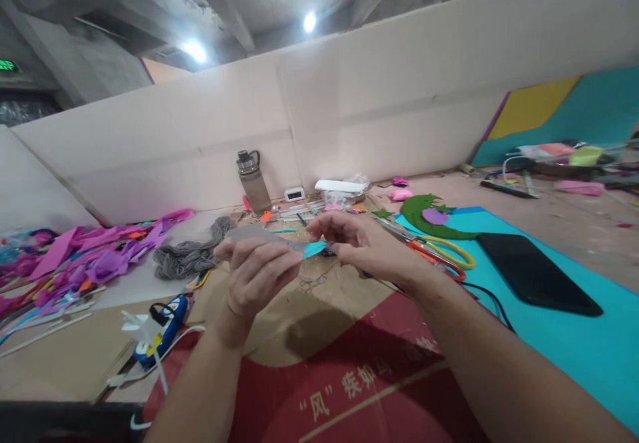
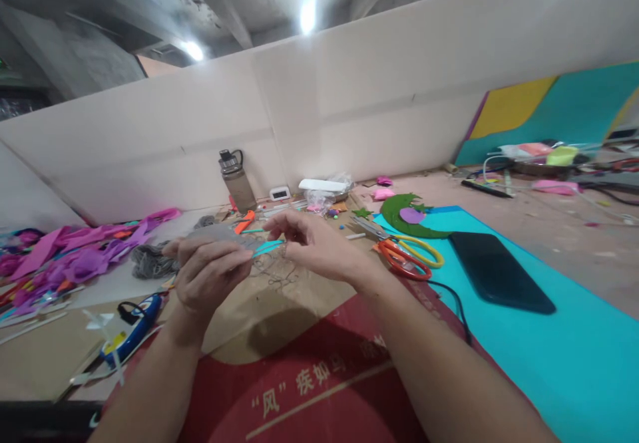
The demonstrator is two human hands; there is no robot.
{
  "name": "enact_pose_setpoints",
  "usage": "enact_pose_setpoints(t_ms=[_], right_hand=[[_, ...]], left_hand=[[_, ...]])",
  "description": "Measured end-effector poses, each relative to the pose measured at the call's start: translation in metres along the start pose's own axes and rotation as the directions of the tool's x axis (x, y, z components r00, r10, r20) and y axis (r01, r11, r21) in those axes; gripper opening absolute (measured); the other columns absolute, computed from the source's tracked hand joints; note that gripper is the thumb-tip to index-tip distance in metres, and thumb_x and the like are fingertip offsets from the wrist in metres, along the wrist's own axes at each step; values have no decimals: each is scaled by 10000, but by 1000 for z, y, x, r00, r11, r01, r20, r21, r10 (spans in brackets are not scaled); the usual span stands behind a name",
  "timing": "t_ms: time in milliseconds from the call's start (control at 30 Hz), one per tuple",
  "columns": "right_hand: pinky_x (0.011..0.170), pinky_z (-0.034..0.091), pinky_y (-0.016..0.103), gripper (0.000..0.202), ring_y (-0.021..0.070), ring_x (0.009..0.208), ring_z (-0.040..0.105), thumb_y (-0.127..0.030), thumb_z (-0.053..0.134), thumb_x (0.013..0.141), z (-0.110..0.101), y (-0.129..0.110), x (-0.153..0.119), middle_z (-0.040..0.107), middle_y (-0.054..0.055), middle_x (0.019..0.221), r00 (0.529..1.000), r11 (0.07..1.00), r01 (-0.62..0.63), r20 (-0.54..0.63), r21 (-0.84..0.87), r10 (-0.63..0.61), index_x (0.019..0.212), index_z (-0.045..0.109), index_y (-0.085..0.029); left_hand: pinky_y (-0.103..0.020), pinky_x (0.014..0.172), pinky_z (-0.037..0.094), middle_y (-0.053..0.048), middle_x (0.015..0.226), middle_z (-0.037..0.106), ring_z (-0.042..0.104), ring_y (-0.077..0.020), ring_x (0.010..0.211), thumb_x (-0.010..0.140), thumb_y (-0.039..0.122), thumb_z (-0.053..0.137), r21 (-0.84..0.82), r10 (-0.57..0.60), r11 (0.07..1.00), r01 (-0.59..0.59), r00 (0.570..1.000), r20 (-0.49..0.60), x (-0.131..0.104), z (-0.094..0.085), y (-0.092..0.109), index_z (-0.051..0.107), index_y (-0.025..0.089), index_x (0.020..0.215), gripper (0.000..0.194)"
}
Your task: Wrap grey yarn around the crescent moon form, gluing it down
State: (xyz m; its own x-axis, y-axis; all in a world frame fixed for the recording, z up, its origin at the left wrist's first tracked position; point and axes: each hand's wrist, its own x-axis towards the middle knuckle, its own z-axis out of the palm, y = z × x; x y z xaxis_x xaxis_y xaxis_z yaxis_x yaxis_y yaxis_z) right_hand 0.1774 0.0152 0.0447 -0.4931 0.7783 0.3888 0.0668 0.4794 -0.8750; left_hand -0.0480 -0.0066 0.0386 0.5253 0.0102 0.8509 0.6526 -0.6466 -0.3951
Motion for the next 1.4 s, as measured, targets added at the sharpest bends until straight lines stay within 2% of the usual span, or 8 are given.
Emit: enact_pose_setpoints(t_ms=[133,300,467,533,600,700,867,1400], right_hand=[[751,454,292,270,162,888,601,-329,631,844,1,-10,-2,676,40,1015,997,988,-58,64,145,50,1095,659,-233],[550,358,235,296,97,615,493,-469,626,864,8,0,3,629,-1,754,987,950,-144,-31,277,159,965,707,-203],[497,300,223,401,75,578,426,-580,628,835,11,11,6,614,5,808,970,883,-136,-119,449,210,953,706,-204],[521,323,221,390,78,601,443,-573,648,821,14,11,7,597,-6,808,982,871,-100,-96,480,165,983,701,-222],[563,362,227,349,88,636,474,-519,693,798,18,9,7,595,-13,803,989,874,-67,-84,481,122,995,694,-232],[701,434,262,291,116,757,556,-366,782,717,25,8,8,641,-4,871,989,889,-43,-107,455,103,952,687,-222],[763,448,300,259,140,802,584,-346,766,716,34,10,10,680,11,897,974,892,-33,-184,451,129,936,706,-222],[598,298,287,253,121,620,392,-411,697,744,43,8,6,465,-39,641,896,973,-65,-417,221,154,700,581,-191]], left_hand=[[-289,831,494,-7,813,719,641,-143,800,755,140,785,-3,12,1000,-12,1000,22,0,-1,1,679,226,918,212],[-301,809,482,-7,801,723,641,-154,795,734,145,794,-35,-24,999,23,1000,-11,2,5,1,697,242,864,189],[-321,801,468,-5,791,722,635,-153,766,753,141,752,-279,-320,906,319,946,43,4,18,-4,707,226,832,124],[-316,789,474,-17,806,718,635,-164,787,774,222,741,-374,-553,750,546,827,100,4,21,-6,726,220,818,47],[-296,763,480,-24,831,722,638,-165,789,772,303,744,-446,-763,497,744,620,185,4,22,-6,746,211,829,108],[-262,735,482,-13,818,732,637,-150,754,723,356,779,-542,-878,156,826,367,308,7,23,-6,760,199,827,189],[-233,668,477,-3,743,725,618,-131,679,657,357,819,-601,-854,-110,792,234,465,13,24,-2,757,181,776,222],[-231,663,480,-13,752,724,607,-116,654,666,351,818,-562,-761,-246,790,202,616,12,27,6,742,177,790,226]])
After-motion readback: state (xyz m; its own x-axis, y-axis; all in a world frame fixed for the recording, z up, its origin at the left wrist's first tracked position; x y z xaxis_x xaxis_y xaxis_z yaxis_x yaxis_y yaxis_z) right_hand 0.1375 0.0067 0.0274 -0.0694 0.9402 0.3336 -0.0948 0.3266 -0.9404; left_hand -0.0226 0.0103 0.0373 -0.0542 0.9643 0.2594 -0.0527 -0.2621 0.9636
